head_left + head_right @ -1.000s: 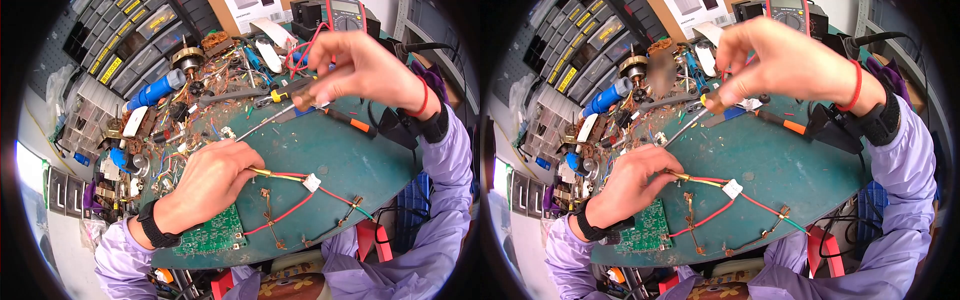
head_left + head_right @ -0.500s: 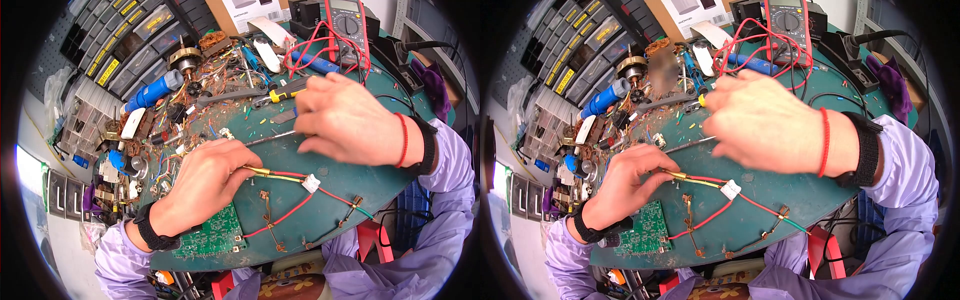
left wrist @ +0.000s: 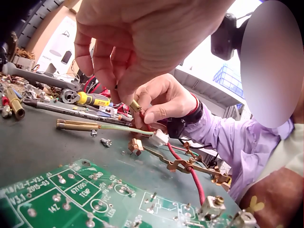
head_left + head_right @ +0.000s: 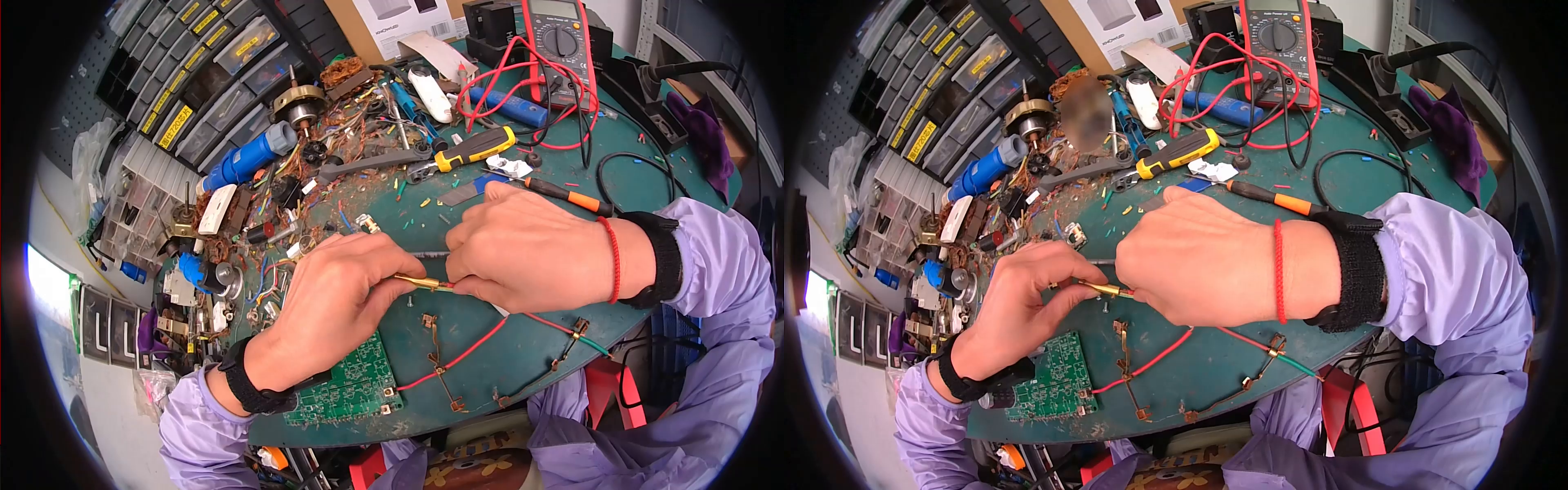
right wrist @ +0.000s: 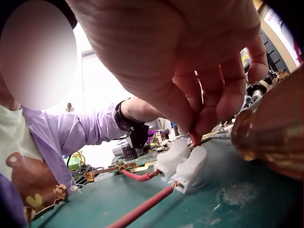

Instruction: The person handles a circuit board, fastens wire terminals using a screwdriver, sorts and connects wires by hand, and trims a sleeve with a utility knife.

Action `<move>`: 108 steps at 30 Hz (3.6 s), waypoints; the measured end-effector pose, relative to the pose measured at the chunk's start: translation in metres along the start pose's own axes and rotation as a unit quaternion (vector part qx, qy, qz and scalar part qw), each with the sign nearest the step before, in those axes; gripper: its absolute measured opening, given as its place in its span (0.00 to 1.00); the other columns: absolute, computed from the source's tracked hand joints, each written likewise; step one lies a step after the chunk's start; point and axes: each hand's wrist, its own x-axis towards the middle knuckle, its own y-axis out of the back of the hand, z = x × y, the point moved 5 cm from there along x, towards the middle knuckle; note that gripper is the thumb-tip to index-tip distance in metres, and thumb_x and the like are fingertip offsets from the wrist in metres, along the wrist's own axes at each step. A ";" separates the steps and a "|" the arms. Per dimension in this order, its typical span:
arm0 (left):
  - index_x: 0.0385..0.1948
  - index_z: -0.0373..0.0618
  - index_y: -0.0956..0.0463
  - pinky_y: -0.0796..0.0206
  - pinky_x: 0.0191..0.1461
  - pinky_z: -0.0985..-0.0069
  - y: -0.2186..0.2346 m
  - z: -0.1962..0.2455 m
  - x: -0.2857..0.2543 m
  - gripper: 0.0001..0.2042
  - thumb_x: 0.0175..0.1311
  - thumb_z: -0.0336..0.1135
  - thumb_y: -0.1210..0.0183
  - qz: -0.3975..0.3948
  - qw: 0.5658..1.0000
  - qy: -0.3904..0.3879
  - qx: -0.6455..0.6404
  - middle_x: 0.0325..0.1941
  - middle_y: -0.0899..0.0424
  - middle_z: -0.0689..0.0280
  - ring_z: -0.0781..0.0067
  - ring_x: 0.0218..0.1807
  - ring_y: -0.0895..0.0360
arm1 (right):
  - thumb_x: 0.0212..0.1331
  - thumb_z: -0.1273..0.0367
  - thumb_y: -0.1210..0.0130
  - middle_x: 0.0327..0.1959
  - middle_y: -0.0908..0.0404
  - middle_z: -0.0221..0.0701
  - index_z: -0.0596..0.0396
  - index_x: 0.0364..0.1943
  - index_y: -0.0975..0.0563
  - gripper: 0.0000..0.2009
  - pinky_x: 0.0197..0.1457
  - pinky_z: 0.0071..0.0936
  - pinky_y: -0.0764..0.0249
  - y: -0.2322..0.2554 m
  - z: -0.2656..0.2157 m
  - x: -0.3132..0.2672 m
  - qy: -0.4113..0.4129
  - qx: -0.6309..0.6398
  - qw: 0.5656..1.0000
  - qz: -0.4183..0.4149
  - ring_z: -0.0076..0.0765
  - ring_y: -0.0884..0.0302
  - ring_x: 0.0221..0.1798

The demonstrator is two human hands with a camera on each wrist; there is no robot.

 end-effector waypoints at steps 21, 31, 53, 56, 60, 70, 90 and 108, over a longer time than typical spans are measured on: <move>0.34 0.38 0.21 0.35 0.38 0.84 -0.002 -0.009 0.001 0.05 0.57 0.24 0.38 -0.042 0.956 0.150 -0.249 0.32 0.20 0.71 0.86 0.33 0.28 | 0.53 0.63 0.40 0.29 0.22 0.42 0.59 0.33 0.23 0.12 0.39 0.44 0.29 0.029 0.024 -0.021 -0.115 -0.034 0.990 -0.070 0.51 0.23 0.37; 0.37 0.38 0.22 0.32 0.40 0.86 -0.022 -0.015 0.018 0.07 0.64 0.32 0.41 -0.021 0.874 0.175 -0.453 0.34 0.18 0.69 0.86 0.36 0.23 | 0.51 0.64 0.41 0.30 0.22 0.41 0.57 0.32 0.25 0.11 0.37 0.44 0.29 0.024 0.017 -0.035 -0.127 -0.013 0.986 -0.102 0.51 0.23 0.35; 0.43 0.37 0.27 0.28 0.48 0.80 -0.047 -0.017 0.026 0.10 0.67 0.34 0.46 -0.048 0.798 0.164 -0.578 0.42 0.19 0.61 0.75 0.44 0.20 | 0.41 0.77 0.35 0.31 0.22 0.37 0.62 0.40 0.21 0.17 0.35 0.29 0.27 0.090 0.000 -0.065 -0.227 -0.012 0.973 0.034 0.42 0.20 0.31; 0.45 0.38 0.27 0.29 0.51 0.80 -0.048 -0.019 0.025 0.10 0.67 0.32 0.46 -0.059 0.780 0.149 -0.604 0.44 0.20 0.63 0.75 0.48 0.21 | 0.41 0.77 0.35 0.31 0.22 0.37 0.63 0.40 0.21 0.17 0.36 0.28 0.26 0.090 -0.002 -0.063 -0.235 -0.016 0.971 0.025 0.42 0.20 0.32; 0.45 0.39 0.25 0.29 0.52 0.79 -0.044 -0.022 0.022 0.10 0.66 0.32 0.46 -0.056 0.785 0.142 -0.601 0.44 0.20 0.65 0.76 0.47 0.22 | 0.41 0.76 0.36 0.30 0.23 0.37 0.63 0.39 0.21 0.16 0.34 0.26 0.28 0.093 -0.001 -0.062 -0.226 -0.018 0.973 0.041 0.38 0.22 0.30; 0.44 0.40 0.24 0.28 0.49 0.80 -0.022 -0.051 0.018 0.09 0.66 0.32 0.45 0.022 0.800 0.207 -0.563 0.42 0.18 0.64 0.77 0.43 0.21 | 0.40 0.71 0.37 0.28 0.24 0.34 0.68 0.37 0.21 0.17 0.32 0.20 0.34 0.120 -0.005 -0.082 -0.259 0.002 0.953 0.155 0.26 0.28 0.30; 0.41 0.40 0.22 0.30 0.37 0.84 -0.017 -0.037 0.032 0.08 0.66 0.32 0.45 0.007 0.861 0.147 -0.487 0.35 0.19 0.68 0.82 0.33 0.23 | 0.41 0.66 0.36 0.25 0.21 0.37 0.69 0.34 0.21 0.18 0.27 0.19 0.34 0.127 -0.024 -0.116 -0.263 -0.023 0.951 0.159 0.27 0.27 0.24; 0.39 0.38 0.22 0.31 0.35 0.84 -0.017 -0.037 0.034 0.08 0.65 0.32 0.44 0.010 0.868 0.151 -0.472 0.32 0.19 0.68 0.82 0.31 0.23 | 0.41 0.70 0.37 0.26 0.21 0.39 0.70 0.35 0.22 0.17 0.29 0.18 0.31 0.125 -0.023 -0.117 -0.258 -0.018 0.956 0.140 0.29 0.23 0.27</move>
